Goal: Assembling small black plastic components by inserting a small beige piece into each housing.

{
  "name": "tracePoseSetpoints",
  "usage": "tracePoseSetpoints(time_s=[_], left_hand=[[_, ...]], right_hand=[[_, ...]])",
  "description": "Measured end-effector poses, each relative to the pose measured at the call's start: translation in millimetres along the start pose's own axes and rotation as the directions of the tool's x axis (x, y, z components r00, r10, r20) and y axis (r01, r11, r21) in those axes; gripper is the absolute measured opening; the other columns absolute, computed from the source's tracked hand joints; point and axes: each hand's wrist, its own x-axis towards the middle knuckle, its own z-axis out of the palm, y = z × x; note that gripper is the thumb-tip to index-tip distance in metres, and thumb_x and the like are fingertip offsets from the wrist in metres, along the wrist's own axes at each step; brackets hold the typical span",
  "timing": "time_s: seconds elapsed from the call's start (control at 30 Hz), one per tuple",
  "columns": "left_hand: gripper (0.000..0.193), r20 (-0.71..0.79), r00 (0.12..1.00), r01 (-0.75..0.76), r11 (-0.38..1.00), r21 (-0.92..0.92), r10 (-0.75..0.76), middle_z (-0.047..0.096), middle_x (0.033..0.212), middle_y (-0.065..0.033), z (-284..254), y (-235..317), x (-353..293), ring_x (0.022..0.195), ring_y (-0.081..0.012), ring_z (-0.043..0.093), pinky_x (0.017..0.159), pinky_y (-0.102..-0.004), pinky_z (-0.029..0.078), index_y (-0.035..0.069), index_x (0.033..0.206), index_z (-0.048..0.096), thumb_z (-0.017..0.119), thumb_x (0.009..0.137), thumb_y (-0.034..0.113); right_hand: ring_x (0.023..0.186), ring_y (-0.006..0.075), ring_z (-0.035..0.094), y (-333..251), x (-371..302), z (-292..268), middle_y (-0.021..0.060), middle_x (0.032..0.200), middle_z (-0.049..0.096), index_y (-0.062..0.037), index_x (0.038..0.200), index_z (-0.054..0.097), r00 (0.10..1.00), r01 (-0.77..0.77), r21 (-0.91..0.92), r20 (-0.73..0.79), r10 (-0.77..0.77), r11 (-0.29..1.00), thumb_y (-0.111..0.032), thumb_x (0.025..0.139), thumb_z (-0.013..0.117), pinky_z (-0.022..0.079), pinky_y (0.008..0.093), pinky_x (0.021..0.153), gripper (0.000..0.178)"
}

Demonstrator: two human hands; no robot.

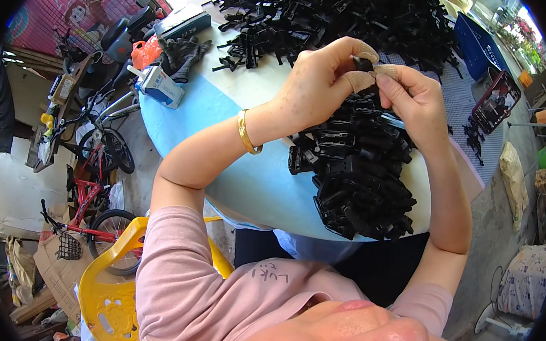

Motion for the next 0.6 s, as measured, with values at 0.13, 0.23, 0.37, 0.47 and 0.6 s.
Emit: tracePoseSetpoints(time_s=[0.13,0.23,0.37,0.47,0.6], left_hand=[[0.024,-0.002,0.994,-0.106,0.969,0.222,0.109,0.063,0.081,-0.0045,0.2,-3.4,-2.9,0.073,-0.0086,0.059,0.066,-0.0226,0.048,0.002,0.101,0.056,0.062,0.078,0.003],[0.023,-0.016,0.967,-0.237,0.924,0.300,0.254,0.063,0.079,-0.0062,0.2,-9.1,-2.5,0.071,-0.0105,0.060,0.065,-0.0234,0.048,0.002,0.099,0.057,0.063,0.077,0.003],[0.033,0.022,0.973,-0.222,0.915,0.337,0.229,0.064,0.078,-0.0075,3.0,-3.6,5.1,0.068,-0.0138,0.061,0.064,-0.0248,0.049,0.003,0.104,0.055,0.067,0.073,0.005],[0.044,-0.039,0.974,-0.187,0.886,0.424,0.225,0.058,0.071,-0.0093,2.1,2.0,5.5,0.065,-0.0243,0.059,0.060,-0.0329,0.048,0.006,0.108,0.051,0.069,0.069,0.012],[0.062,0.111,0.901,-0.387,0.666,0.638,0.418,0.064,0.076,-0.0077,7.2,10.8,-1.3,0.078,-0.0225,0.061,0.070,-0.0308,0.049,0.007,0.120,0.045,0.074,0.064,0.006]], right_hand=[[0.047,-0.0016,0.032,-1.3,-0.6,8.8,-0.0044,0.061,0.049,-0.0017,0.094,0.062,0.997,-0.072,0.023,-0.031,0.073,0.997,-0.013,0.087,0.054,0.021,0.0146,0.041,0.015],[0.047,-0.0015,0.032,-2.7,-0.6,9.3,-0.0049,0.061,0.048,-0.0018,0.094,0.062,0.989,-0.147,0.049,-0.022,0.148,0.988,-0.014,0.087,0.054,0.021,0.0148,0.041,0.016],[0.048,-0.0014,0.032,7.1,4.2,-0.8,-0.0054,0.062,0.047,-0.0022,0.095,0.062,0.994,-0.109,0.119,-0.019,0.112,0.987,-0.015,0.087,0.054,0.020,0.0148,0.041,0.017],[0.051,-0.0016,0.035,1.5,3.2,-4.6,-0.0056,0.064,0.048,-0.0028,0.094,0.062,0.996,-0.023,0.156,-0.077,0.035,0.988,-0.014,0.083,0.060,0.024,0.0140,0.043,0.016],[0.060,-0.0003,0.045,-2.9,-0.3,0.4,-0.0053,0.068,0.052,-0.0024,0.092,0.062,0.968,0.227,-0.130,-0.078,-0.238,0.965,-0.007,0.074,0.069,0.036,0.0141,0.054,0.019]])
